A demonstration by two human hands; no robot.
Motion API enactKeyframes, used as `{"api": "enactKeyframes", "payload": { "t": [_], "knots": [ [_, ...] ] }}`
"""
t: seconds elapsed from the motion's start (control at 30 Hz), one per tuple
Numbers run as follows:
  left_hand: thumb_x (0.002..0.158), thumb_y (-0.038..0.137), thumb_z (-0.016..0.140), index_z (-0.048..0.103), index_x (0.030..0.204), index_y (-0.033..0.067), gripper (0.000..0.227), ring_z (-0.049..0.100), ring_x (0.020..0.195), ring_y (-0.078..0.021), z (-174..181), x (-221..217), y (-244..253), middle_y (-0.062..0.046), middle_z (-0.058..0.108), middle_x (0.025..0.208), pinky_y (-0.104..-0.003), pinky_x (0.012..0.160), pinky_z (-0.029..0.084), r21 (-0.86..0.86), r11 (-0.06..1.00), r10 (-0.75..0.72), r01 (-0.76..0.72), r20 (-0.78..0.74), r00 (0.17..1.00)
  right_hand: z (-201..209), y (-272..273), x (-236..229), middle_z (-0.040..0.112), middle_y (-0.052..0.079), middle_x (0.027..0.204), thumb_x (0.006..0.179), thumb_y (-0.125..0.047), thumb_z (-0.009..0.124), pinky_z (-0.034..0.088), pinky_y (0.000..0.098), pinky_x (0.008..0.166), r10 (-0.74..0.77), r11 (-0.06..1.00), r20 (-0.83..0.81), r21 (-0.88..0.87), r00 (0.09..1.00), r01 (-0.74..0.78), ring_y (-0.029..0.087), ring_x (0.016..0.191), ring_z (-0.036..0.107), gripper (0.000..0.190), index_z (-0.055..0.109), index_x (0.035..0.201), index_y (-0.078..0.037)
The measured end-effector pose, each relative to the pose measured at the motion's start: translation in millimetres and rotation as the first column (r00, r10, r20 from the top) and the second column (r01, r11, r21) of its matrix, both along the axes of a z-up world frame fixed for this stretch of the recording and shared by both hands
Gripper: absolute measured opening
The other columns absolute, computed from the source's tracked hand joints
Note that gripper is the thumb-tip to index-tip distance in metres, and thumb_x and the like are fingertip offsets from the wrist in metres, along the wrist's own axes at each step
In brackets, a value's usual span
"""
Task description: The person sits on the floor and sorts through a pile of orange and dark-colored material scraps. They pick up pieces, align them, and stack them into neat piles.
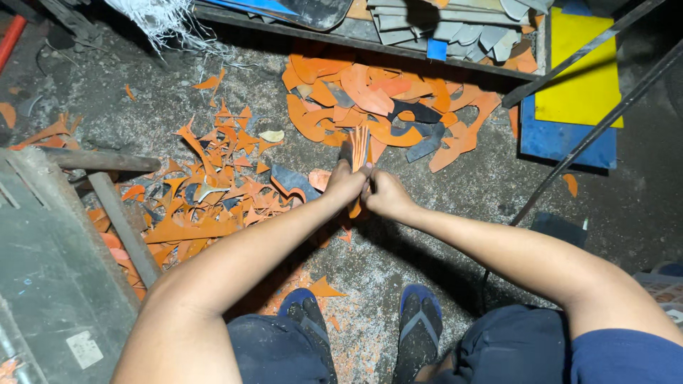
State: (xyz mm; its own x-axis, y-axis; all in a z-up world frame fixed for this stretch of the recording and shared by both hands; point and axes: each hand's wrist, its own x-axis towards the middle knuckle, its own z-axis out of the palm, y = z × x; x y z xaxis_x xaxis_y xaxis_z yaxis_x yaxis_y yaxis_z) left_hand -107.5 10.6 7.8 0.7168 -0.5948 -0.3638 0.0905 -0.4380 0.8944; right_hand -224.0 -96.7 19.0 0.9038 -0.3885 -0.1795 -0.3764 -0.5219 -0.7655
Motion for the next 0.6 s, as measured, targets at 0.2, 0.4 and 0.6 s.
{"api": "enactKeyframes", "payload": {
  "t": [0.2, 0.4, 0.6],
  "knots": [
    [0.093, 0.036, 0.065, 0.068, 0.092, -0.0069, 0.043, 0.07, 0.07, -0.0229, 19, 21, 1, -0.011, 0.072, 0.077, -0.037, 0.062, 0.055, -0.137, 0.99, -0.05, 0.039, -0.076, 0.996, 43, 17, 24, 0.063, 0.015, 0.076, 0.082, -0.014, 0.072, 0.052, 0.0384, 0.066, -0.112, 0.993, 0.23, -0.001, 0.967, 0.115, 0.025, 0.069, 0.062, 0.025, 0.053, 0.091, -0.001],
    [0.09, 0.035, 0.063, 0.073, 0.101, -0.0032, 0.04, 0.068, 0.071, -0.0218, 19, 30, 9, -0.013, 0.073, 0.083, -0.036, 0.064, 0.054, -0.129, 0.99, 0.027, -0.054, -0.205, 0.978, 59, 14, 40, 0.058, 0.01, 0.072, 0.086, -0.011, 0.072, 0.048, 0.0384, 0.055, -0.182, 0.98, 0.193, 0.115, 0.964, 0.161, 0.022, 0.059, 0.058, 0.026, 0.046, 0.088, -0.005],
    [0.089, 0.025, 0.072, 0.054, 0.12, -0.0067, 0.048, 0.073, 0.086, -0.0217, -7, 50, 9, -0.015, 0.072, 0.099, -0.036, 0.076, 0.058, -0.075, 0.995, 0.072, -0.071, 0.001, 0.997, 3, -21, 54, 0.063, 0.008, 0.083, 0.094, 0.0, 0.064, 0.051, 0.032, 0.066, -0.13, 0.88, 0.241, 0.474, 0.962, 0.001, 0.017, 0.075, 0.06, 0.012, 0.053, 0.095, -0.005]
  ]
}}
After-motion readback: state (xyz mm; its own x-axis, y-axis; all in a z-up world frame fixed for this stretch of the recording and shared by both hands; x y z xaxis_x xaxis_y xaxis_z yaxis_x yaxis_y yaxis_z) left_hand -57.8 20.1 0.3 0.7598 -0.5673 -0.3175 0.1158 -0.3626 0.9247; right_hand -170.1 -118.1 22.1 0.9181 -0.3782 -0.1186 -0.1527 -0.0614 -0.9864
